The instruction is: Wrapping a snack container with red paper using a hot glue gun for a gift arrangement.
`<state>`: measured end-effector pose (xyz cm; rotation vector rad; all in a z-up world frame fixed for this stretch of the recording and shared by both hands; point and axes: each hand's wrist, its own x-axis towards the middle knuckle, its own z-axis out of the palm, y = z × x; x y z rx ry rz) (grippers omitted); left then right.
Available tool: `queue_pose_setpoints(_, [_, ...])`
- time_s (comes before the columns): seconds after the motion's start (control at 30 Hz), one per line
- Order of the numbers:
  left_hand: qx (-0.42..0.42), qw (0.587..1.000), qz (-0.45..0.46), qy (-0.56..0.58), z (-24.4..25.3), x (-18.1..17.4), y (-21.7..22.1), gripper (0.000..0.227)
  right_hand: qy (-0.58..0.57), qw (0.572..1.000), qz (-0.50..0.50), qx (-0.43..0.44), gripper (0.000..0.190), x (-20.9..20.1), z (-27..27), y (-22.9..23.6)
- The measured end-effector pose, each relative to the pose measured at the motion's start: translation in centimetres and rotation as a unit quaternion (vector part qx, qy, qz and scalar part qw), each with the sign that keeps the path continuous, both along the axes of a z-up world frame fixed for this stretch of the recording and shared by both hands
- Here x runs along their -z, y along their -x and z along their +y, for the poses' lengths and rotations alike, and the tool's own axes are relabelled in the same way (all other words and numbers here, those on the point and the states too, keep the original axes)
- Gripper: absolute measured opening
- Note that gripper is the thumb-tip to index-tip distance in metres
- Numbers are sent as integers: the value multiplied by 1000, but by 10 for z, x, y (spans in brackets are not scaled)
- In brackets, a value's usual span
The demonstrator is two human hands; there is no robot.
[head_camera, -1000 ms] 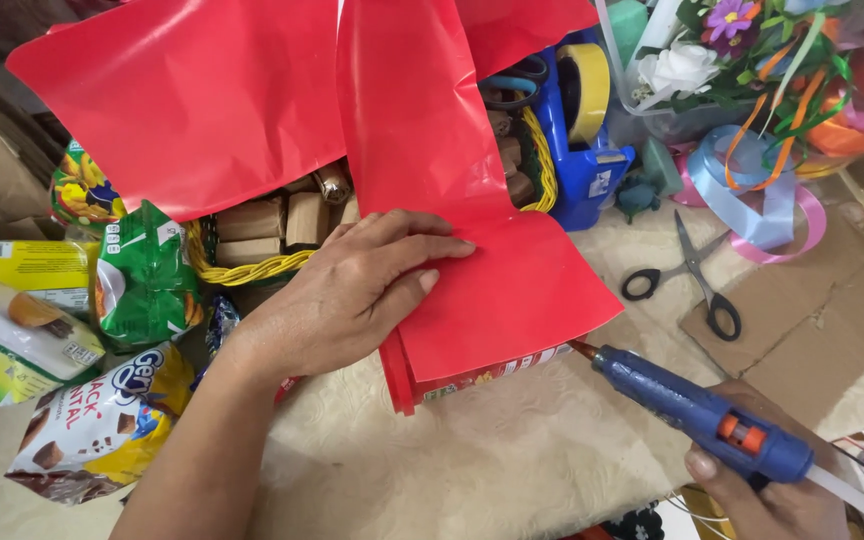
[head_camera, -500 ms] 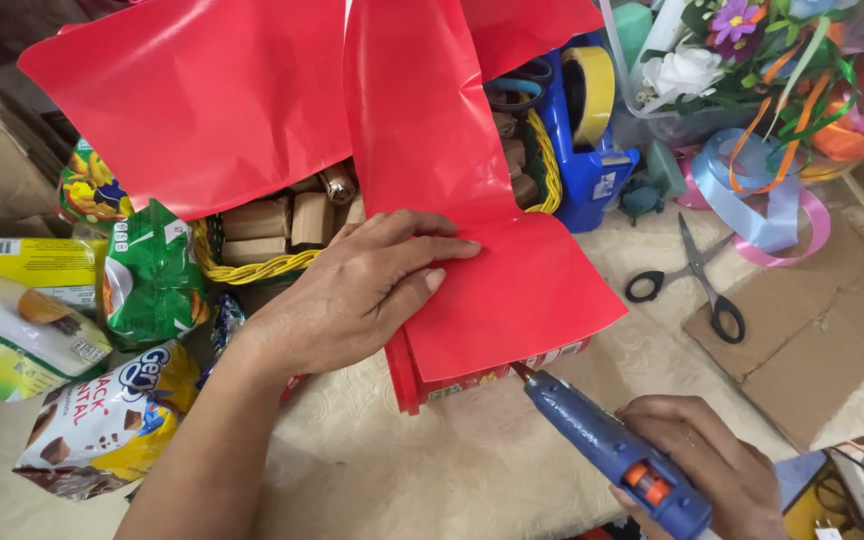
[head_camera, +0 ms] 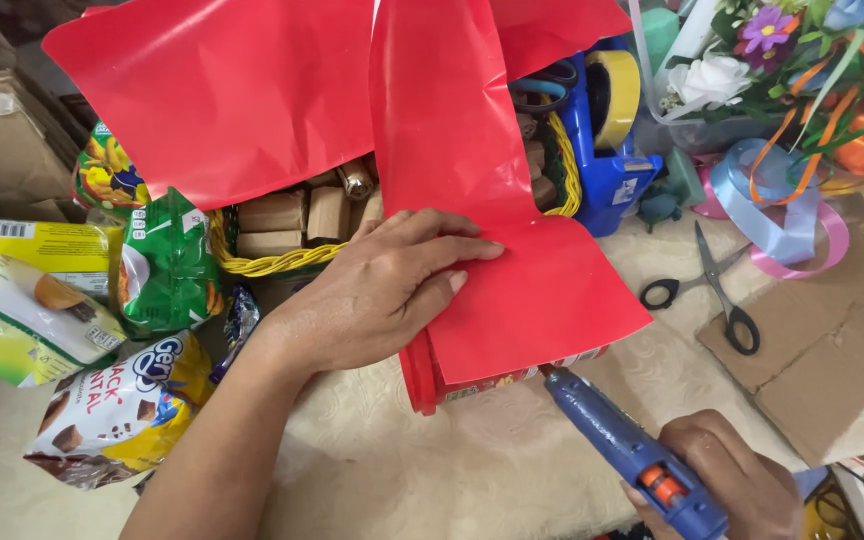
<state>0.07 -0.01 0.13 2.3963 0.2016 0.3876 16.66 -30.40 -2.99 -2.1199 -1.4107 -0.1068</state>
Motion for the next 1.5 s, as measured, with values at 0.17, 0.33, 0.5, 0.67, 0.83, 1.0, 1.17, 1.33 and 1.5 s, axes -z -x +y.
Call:
queue_pose_setpoints(0.17, [2,1000,-4,-2,0,0,0,39,-12,998,-23,62,26,-5,3,1])
queue_pose_setpoints(0.33, [2,1000,3,6,0,-1,0,40,-31,997,-29,57,20,-6,-1,-6])
queue_pose_setpoints(0.5, [4,1000,11,18,0,-3,0,41,4,998,-12,69,16,-17,-6,5])
queue_pose_setpoints(0.67, [3,1000,2,24,-1,-4,0,41,1,998,-34,52,31,6,-30,-17])
queue_pose_setpoints(0.83, [-9,999,10,33,-2,-4,-1,43,133,961,-28,240,34,7,-43,-37])
queue_pose_setpoints(1.0, [-18,999,14,36,-3,-6,0,45,122,947,-55,291,45,30,-57,-54])
queue_pose_setpoints(1.17, [-16,999,17,43,-4,-8,0,44,8,965,-137,224,39,54,-63,-68])
queue_pose_setpoints(1.33, [-19,998,10,52,-5,-13,1,41,50,960,-148,234,37,49,-63,-69])
queue_pose_setpoints(1.5, [-44,998,-2,40,-16,-33,8,38,91,944,-132,288,44,36,-63,-62])
